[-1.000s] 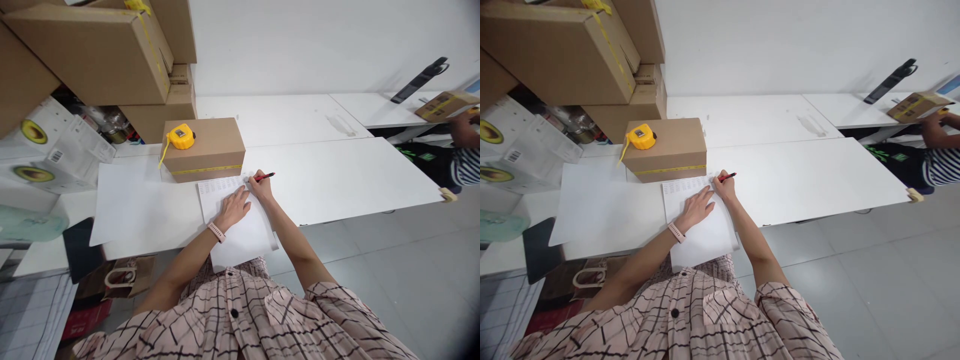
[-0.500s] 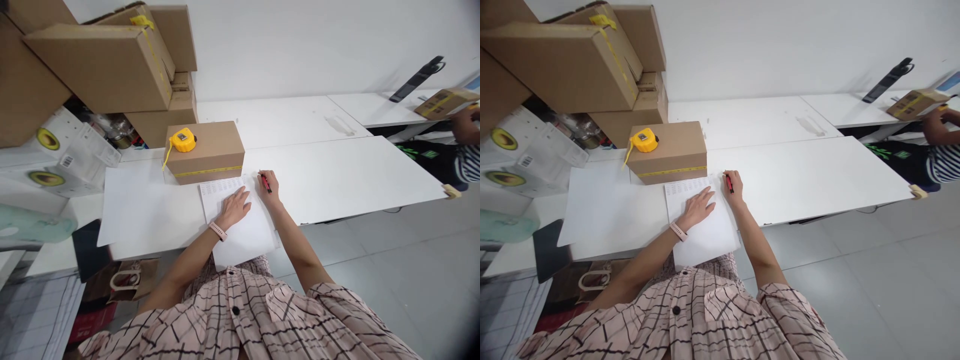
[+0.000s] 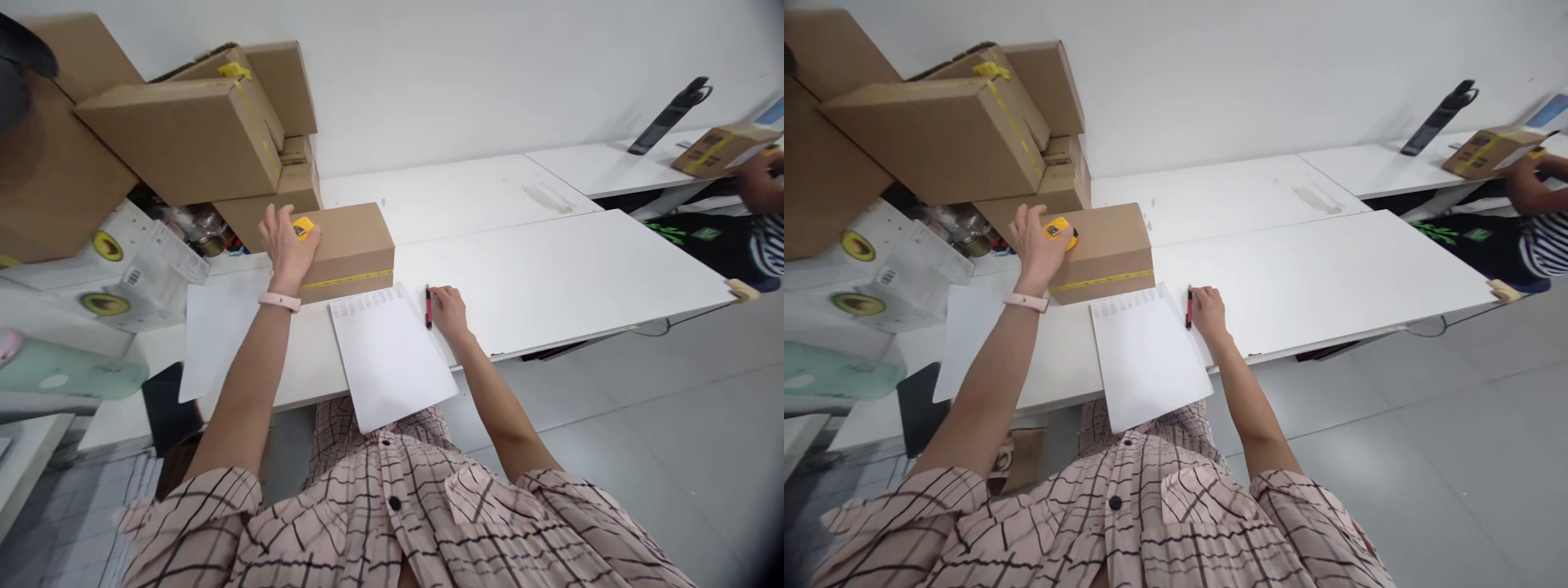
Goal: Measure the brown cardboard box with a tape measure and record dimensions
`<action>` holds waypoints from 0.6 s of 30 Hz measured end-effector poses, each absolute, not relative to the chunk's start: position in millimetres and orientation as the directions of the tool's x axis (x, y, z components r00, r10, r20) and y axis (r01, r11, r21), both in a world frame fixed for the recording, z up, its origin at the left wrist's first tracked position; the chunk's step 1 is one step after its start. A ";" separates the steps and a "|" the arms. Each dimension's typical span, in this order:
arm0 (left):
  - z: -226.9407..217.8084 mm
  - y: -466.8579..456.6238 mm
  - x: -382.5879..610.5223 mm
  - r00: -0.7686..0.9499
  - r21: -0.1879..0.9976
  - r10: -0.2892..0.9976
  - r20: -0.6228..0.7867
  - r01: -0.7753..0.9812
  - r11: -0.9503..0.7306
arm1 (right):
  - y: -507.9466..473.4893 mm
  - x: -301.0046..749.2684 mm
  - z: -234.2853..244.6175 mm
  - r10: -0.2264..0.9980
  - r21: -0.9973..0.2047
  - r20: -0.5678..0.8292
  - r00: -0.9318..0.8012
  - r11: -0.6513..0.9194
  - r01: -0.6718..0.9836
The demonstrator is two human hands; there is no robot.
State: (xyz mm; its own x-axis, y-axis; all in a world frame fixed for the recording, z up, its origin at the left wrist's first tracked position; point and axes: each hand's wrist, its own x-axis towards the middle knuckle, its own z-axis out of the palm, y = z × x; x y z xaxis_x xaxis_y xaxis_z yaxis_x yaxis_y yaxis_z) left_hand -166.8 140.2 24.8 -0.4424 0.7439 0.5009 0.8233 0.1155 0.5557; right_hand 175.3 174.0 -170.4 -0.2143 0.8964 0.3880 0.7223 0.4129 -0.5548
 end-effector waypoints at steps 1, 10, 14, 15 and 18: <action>23.0 148.4 -173.6 -0.450 0.575 0.778 0.439 0.806 0.142 | 174.1 175.2 -170.4 0.899 -0.565 0.388 -0.203 0.406 0.718; 12.4 137.1 -161.5 -0.478 0.757 0.750 0.457 0.652 -0.046 | 162.3 173.4 -149.7 0.880 -0.705 0.475 0.016 0.369 0.606; 24.8 90.3 -125.1 -0.247 0.964 0.942 0.228 0.194 -0.183 | 140.3 145.6 -95.0 0.905 -0.891 0.411 0.110 0.374 0.256; 26.1 80.8 -117.2 -0.167 0.982 0.972 0.167 0.113 -0.149 | 135.0 135.6 -78.0 0.944 -0.938 0.331 0.008 0.328 0.112; 26.2 63.8 -103.5 -0.041 0.999 0.998 0.042 0.015 -0.041 | 125.4 107.8 -32.5 0.933 -0.973 0.172 -0.315 0.111 -0.202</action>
